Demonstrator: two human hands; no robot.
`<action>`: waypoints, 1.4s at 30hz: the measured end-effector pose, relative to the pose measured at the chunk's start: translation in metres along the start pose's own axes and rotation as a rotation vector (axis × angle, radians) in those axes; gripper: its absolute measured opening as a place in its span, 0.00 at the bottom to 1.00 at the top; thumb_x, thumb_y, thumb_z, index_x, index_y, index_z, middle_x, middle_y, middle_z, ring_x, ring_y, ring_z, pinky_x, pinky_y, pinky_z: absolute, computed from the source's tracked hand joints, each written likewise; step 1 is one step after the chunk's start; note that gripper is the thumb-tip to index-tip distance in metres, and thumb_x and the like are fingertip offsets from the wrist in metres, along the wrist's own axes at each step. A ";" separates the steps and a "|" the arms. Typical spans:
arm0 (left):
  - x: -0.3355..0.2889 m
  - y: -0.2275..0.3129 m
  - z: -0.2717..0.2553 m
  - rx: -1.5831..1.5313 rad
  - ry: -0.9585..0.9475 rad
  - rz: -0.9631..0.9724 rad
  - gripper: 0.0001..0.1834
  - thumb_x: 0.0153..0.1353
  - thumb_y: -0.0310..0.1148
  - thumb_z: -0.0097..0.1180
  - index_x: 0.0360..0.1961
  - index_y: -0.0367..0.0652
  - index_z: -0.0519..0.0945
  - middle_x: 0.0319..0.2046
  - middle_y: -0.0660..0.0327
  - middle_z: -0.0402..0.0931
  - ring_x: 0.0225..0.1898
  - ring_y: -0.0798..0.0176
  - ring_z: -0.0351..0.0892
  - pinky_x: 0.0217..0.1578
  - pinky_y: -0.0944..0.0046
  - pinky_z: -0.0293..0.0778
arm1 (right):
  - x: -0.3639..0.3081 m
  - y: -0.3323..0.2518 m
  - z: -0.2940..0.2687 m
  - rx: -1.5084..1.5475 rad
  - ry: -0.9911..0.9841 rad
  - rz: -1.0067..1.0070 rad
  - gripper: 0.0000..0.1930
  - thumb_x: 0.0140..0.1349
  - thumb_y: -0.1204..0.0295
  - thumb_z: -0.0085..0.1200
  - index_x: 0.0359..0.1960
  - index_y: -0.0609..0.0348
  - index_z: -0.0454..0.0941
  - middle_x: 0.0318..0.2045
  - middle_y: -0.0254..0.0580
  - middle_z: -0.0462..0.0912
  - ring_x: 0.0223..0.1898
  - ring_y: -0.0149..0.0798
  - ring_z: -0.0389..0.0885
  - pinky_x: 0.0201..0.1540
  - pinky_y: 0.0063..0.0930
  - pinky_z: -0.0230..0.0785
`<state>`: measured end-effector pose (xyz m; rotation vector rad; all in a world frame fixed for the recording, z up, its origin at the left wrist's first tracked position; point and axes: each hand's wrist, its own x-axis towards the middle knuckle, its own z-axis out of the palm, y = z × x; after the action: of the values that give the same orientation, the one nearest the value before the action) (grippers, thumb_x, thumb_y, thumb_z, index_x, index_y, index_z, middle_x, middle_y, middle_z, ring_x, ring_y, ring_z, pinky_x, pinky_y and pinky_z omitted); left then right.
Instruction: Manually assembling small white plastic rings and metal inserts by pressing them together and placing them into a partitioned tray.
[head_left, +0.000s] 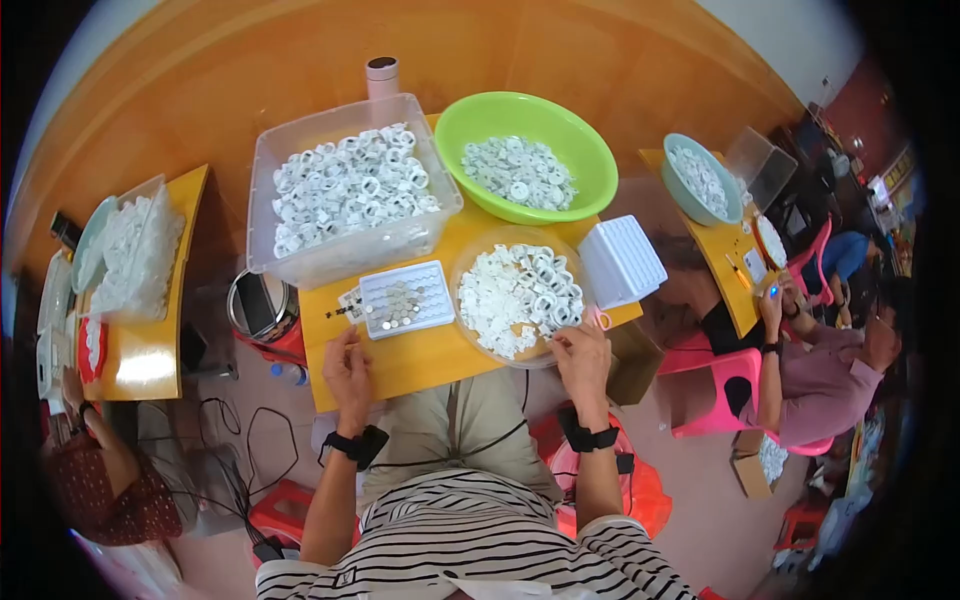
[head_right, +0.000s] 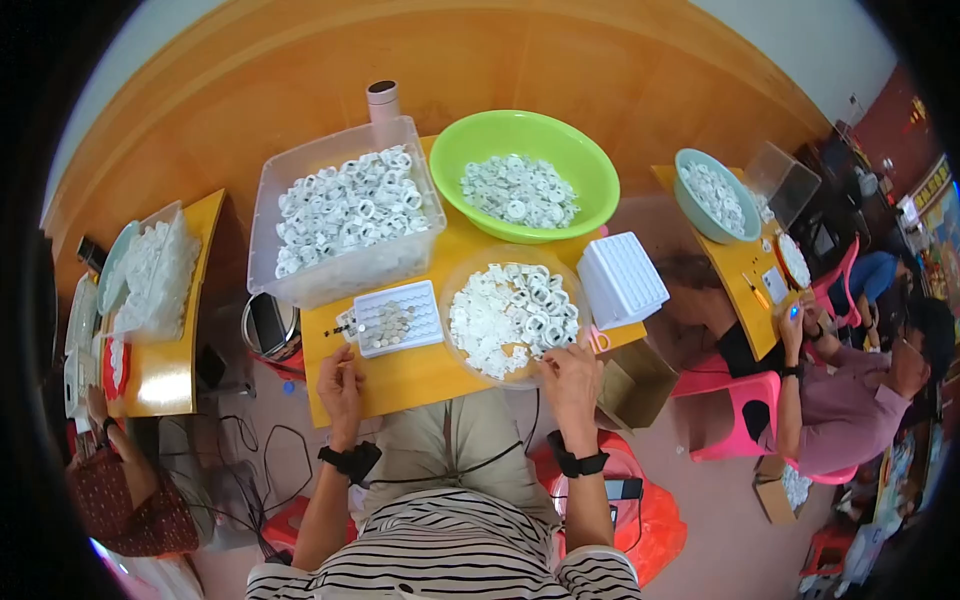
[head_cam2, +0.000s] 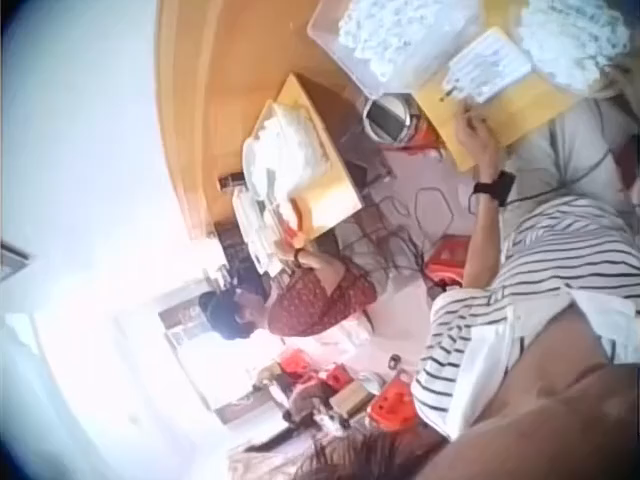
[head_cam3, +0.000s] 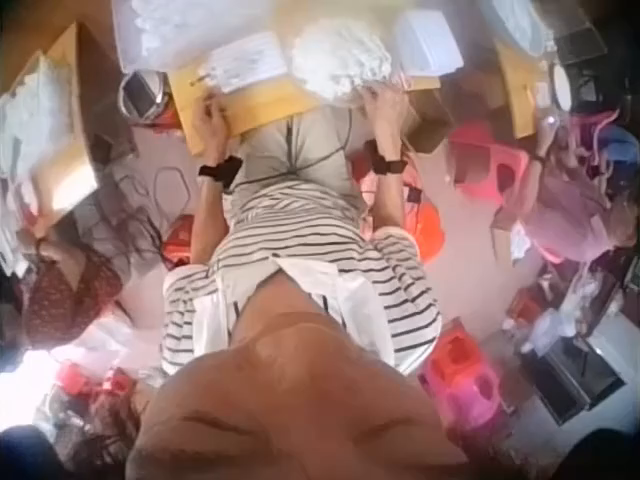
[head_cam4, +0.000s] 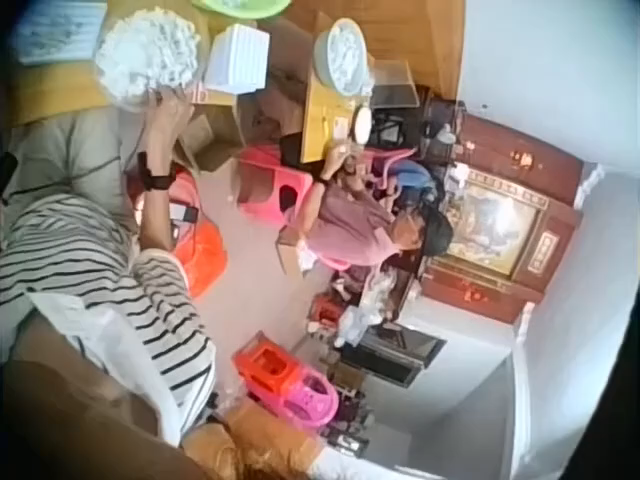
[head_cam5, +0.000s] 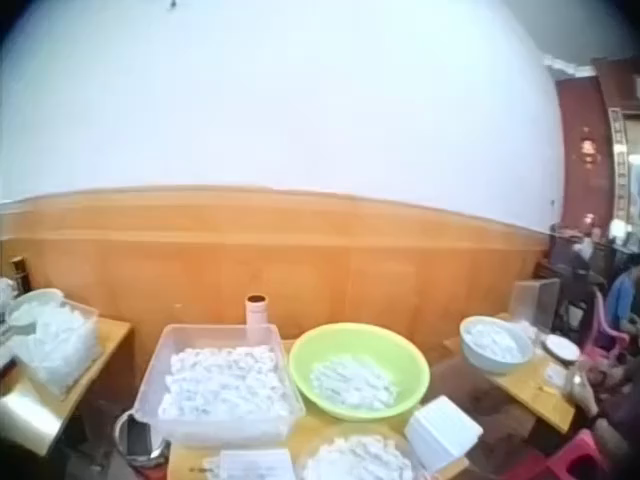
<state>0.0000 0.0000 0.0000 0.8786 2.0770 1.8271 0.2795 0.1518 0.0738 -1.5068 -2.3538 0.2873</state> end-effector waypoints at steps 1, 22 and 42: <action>-0.001 0.000 0.002 -0.025 0.005 0.031 0.14 0.60 0.21 0.44 0.47 0.39 0.74 0.34 0.64 0.72 0.23 0.76 0.70 0.22 0.77 0.66 | 0.000 0.008 0.005 0.170 0.102 -0.043 0.04 0.51 0.72 0.58 0.26 0.58 0.80 0.26 0.36 0.80 0.30 0.35 0.74 0.35 0.32 0.62; -0.015 0.047 -0.024 -0.296 -0.064 -0.124 0.14 0.62 0.26 0.45 0.49 0.37 0.72 0.38 0.60 0.74 0.28 0.72 0.73 0.28 0.74 0.72 | -0.028 -0.070 -0.013 0.839 0.188 -0.139 0.07 0.51 0.82 0.55 0.33 0.66 0.77 0.26 0.41 0.80 0.26 0.31 0.78 0.29 0.21 0.70; -0.036 0.071 0.004 -0.950 -0.605 -0.621 0.14 0.64 0.32 0.45 0.48 0.38 0.73 0.44 0.60 0.74 0.44 0.67 0.74 0.46 0.66 0.72 | -0.036 -0.129 0.012 0.833 -0.101 -0.301 0.18 0.45 0.79 0.61 0.42 0.61 0.74 0.29 0.39 0.73 0.23 0.32 0.73 0.25 0.22 0.69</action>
<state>0.0500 -0.0147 0.0598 0.3654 0.7964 1.6055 0.1804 0.0655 0.1006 -0.7444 -2.0599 1.1092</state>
